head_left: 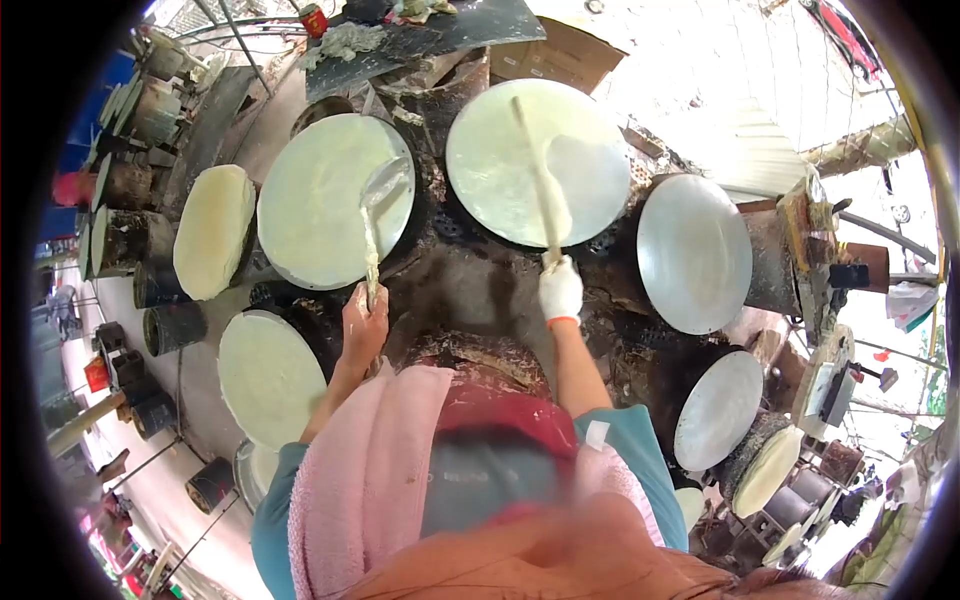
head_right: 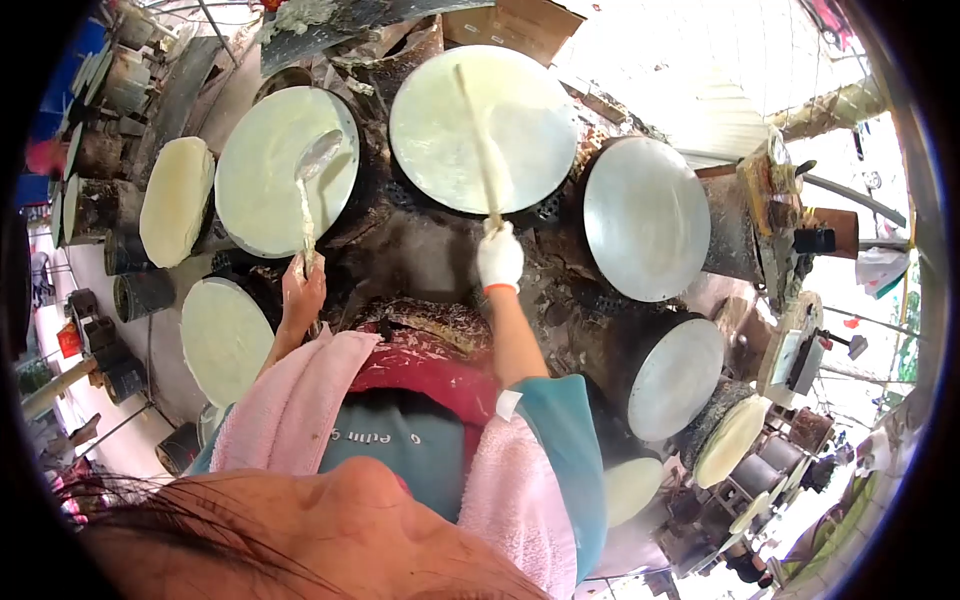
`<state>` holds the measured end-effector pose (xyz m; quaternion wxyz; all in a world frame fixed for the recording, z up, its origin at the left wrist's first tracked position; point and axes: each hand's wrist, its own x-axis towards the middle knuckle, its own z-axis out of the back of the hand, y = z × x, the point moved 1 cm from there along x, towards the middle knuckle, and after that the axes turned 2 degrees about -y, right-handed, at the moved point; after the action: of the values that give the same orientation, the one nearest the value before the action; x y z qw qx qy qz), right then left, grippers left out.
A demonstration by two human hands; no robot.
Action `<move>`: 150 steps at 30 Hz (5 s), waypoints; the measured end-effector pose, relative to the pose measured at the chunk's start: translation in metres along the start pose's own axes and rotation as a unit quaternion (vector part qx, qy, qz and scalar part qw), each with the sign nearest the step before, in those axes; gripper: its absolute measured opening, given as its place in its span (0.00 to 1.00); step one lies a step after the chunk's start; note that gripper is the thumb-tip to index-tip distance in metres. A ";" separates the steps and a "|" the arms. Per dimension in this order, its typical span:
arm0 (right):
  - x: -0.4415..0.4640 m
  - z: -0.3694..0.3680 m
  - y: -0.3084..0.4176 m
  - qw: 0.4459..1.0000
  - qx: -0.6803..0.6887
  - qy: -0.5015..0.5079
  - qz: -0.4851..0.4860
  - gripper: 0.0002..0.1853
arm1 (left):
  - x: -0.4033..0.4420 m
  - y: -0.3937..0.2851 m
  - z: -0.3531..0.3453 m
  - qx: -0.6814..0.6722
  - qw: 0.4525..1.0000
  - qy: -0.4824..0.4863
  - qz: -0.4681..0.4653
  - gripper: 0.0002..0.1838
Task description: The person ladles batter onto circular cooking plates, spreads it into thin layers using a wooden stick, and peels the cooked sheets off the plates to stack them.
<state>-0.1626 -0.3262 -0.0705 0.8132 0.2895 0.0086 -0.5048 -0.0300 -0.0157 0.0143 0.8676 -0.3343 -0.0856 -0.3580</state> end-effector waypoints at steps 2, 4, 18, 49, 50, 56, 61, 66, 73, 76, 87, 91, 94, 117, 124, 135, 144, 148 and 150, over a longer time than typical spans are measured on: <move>0.030 0.011 -0.024 0.997 0.070 -0.024 -0.015 0.22 | 0.000 -0.023 -0.006 -0.102 0.986 0.024 0.131 0.08; 0.040 0.015 -0.031 0.989 0.145 0.036 0.006 0.22 | 0.009 -0.055 -0.007 -0.174 0.936 0.040 0.305 0.09; 0.078 0.062 -0.076 0.993 0.053 0.039 0.102 0.21 | 0.008 -0.114 -0.036 -0.233 0.860 0.047 0.452 0.10; 0.054 0.090 -0.126 0.798 0.571 0.136 -0.133 0.15 | 0.059 -0.162 -0.067 -0.285 0.858 0.098 0.416 0.10; 0.062 0.087 -0.137 0.798 0.559 0.166 -0.152 0.14 | 0.056 -0.161 -0.069 -0.279 0.863 0.096 0.410 0.10; 0.062 0.110 -0.119 0.813 0.513 0.250 -0.118 0.14 | 0.084 -0.149 -0.084 -0.304 0.862 0.118 0.389 0.11; 0.069 0.099 -0.107 0.842 0.485 0.200 -0.124 0.13 | 0.173 -0.121 -0.130 -0.345 0.862 0.200 0.314 0.11; 0.024 0.068 -0.120 0.821 0.564 0.065 -0.067 0.21 | 0.263 -0.079 -0.221 -0.431 0.794 0.312 0.293 0.11; -0.055 0.004 -0.008 0.761 0.587 0.133 -0.242 0.18 | 0.227 -0.072 -0.214 -0.460 0.691 0.385 0.402 0.08; -0.042 0.003 -0.008 0.763 0.604 0.101 -0.207 0.14 | 0.204 -0.062 -0.184 -0.509 0.633 0.348 0.467 0.08; -0.035 0.020 0.014 0.763 0.605 0.114 -0.196 0.14 | 0.224 -0.043 -0.143 -0.752 0.370 0.408 0.363 0.10; -0.017 0.009 -0.031 0.882 0.468 0.047 -0.031 0.18 | 0.237 -0.085 -0.123 -0.643 0.517 0.466 0.320 0.13; -0.023 0.034 -0.049 0.844 0.512 0.151 -0.050 0.21 | 0.258 -0.154 -0.128 -0.598 0.578 0.481 0.276 0.13; 0.022 0.163 -0.351 0.871 0.408 -0.179 -0.207 0.24 | 0.163 -0.428 -0.405 -0.232 0.963 0.125 -0.048 0.13; 0.020 0.227 -0.311 0.900 0.286 -0.251 -0.211 0.18 | 0.221 -0.328 -0.340 -0.318 0.932 0.175 -0.020 0.14; 0.049 0.220 -0.341 0.836 0.486 -0.197 -0.164 0.17 | 0.184 -0.232 -0.288 -0.291 0.889 0.310 0.169 0.08; 0.075 0.231 -0.348 0.889 0.437 -0.111 -0.079 0.17 | 0.166 -0.263 -0.268 -0.340 0.842 0.297 0.295 0.08; 0.098 0.265 -0.375 0.862 0.439 0.002 -0.255 0.16 | 0.156 -0.280 -0.265 -0.345 0.838 0.274 0.323 0.07; 0.094 0.260 -0.347 0.836 0.503 0.079 -0.204 0.15 | 0.145 -0.284 -0.266 -0.349 0.833 0.264 0.340 0.07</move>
<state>-0.4754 -0.6390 -0.0430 0.4303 0.6894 -0.1238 -0.5694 -0.1410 -0.4162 0.0149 0.7503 -0.5155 0.3957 -0.1215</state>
